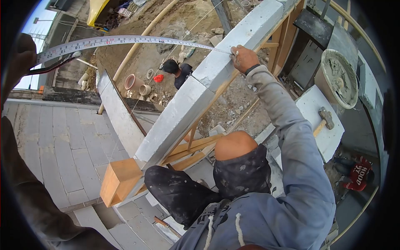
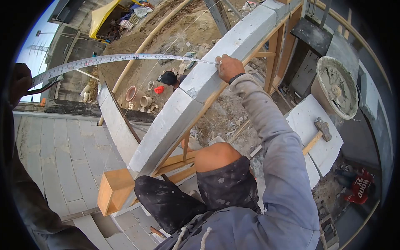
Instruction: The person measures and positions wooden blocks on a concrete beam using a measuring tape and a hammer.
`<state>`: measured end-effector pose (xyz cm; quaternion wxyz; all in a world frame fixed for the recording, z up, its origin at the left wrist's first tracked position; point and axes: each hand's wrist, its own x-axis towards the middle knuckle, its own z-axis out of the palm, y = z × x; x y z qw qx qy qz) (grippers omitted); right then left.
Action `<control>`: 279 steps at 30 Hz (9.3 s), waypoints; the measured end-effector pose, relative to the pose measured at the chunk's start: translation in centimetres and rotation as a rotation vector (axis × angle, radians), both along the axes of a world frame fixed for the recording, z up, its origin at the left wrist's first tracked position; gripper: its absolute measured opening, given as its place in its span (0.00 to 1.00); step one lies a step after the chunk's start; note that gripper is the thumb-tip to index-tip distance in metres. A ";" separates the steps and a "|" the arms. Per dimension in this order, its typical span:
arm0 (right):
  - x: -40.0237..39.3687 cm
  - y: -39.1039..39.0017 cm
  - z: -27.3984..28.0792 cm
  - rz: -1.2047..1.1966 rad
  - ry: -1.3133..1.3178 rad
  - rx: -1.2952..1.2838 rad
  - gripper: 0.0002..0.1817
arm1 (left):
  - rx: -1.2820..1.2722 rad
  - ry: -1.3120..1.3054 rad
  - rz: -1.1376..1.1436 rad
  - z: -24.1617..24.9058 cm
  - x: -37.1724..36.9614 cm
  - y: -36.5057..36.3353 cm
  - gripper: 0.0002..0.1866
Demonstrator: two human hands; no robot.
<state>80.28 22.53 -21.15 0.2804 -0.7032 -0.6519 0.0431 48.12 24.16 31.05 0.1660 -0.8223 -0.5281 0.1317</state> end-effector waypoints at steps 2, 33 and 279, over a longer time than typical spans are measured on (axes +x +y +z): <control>0.8 -1.0 -1.0 -0.004 -0.034 -0.042 0.09 | -0.010 -0.073 -0.046 -2.6 -1.0 0.0 0.07; 1.2 -6.9 -3.3 -0.165 0.259 0.223 0.09 | -0.334 -0.965 0.696 -37.2 -19.2 -22.5 0.11; -3.3 7.3 1.4 0.362 -0.389 -0.239 0.15 | -0.330 -1.007 0.839 -42.3 -27.6 -14.2 0.16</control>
